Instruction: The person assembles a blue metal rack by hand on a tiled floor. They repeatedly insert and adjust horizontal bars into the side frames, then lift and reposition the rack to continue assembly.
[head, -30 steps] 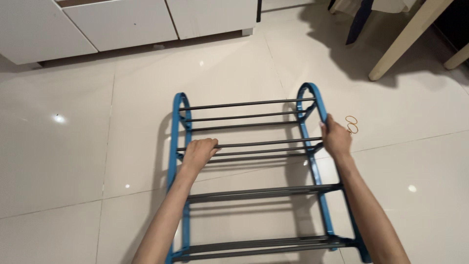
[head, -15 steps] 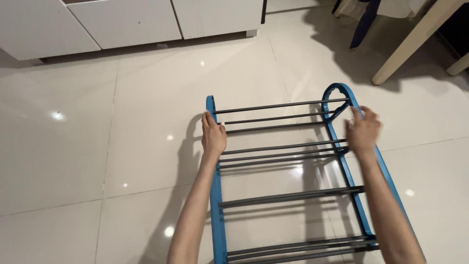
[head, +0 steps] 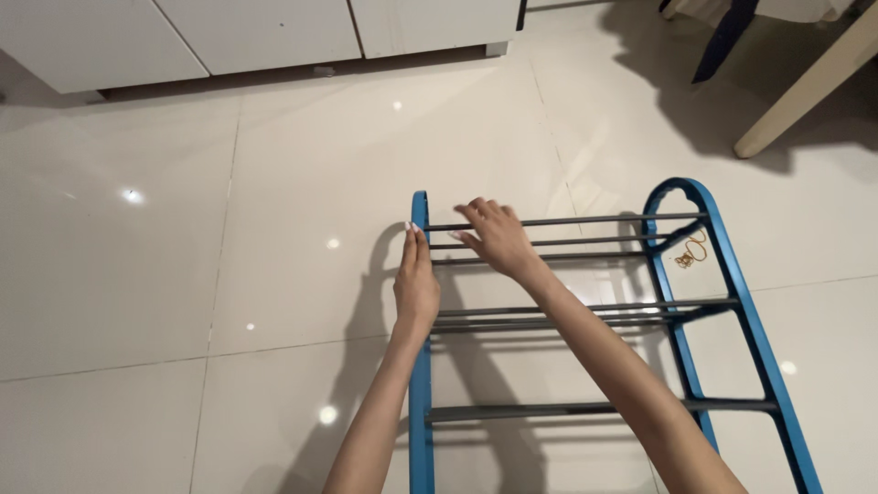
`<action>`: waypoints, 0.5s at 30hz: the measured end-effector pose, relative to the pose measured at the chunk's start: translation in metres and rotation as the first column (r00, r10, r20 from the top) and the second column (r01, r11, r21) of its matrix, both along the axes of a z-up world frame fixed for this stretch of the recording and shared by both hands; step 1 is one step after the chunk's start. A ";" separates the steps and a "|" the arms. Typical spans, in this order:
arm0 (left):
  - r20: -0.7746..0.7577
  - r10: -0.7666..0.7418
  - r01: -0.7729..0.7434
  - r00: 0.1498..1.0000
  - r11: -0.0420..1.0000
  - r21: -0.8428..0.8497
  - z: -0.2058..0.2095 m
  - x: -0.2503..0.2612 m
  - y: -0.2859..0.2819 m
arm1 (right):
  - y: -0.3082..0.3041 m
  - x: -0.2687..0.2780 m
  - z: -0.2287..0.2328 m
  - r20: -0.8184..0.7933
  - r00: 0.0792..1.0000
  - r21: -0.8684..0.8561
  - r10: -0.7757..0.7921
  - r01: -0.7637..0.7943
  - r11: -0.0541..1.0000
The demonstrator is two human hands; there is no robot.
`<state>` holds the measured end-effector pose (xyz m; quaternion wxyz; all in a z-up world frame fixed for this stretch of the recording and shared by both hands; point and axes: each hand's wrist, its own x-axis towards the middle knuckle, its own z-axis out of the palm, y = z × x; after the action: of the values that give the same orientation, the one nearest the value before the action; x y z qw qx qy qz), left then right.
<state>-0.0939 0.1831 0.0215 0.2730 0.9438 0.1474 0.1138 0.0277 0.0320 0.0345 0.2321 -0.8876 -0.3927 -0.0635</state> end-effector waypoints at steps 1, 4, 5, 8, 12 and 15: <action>-0.045 -0.002 0.001 0.999 0.999 -0.034 0.003 -0.004 0.001 | 0.008 -0.003 -0.002 0.021 1.000 -0.009 0.023 -0.022 1.000; -0.128 -0.012 -0.002 0.992 0.994 -0.109 0.011 -0.009 0.006 | 0.020 -0.009 -0.010 0.063 0.996 -0.011 0.059 -0.058 0.998; -0.109 -0.010 -0.009 0.994 0.985 -0.171 0.011 -0.007 0.008 | 0.019 -0.009 -0.012 0.060 0.997 0.007 0.053 -0.053 0.999; -0.072 0.013 -0.035 0.997 0.950 -0.311 0.001 0.001 0.017 | 0.025 -0.007 -0.018 0.063 0.998 -0.024 0.028 -0.026 0.999; -0.114 0.087 -0.126 0.990 0.906 -0.405 -0.015 0.038 0.025 | 0.030 -0.004 -0.021 0.054 0.997 -0.102 0.058 -0.052 0.993; -0.032 0.094 -0.098 0.995 0.891 -0.442 -0.027 0.041 0.027 | 0.032 -0.005 -0.021 0.183 0.972 0.041 0.150 -0.160 0.986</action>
<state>-0.0527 0.2105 -0.0053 0.4741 0.8489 0.2172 0.0860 0.0227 0.0636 0.0138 0.2247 -0.8381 -0.4781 -0.1358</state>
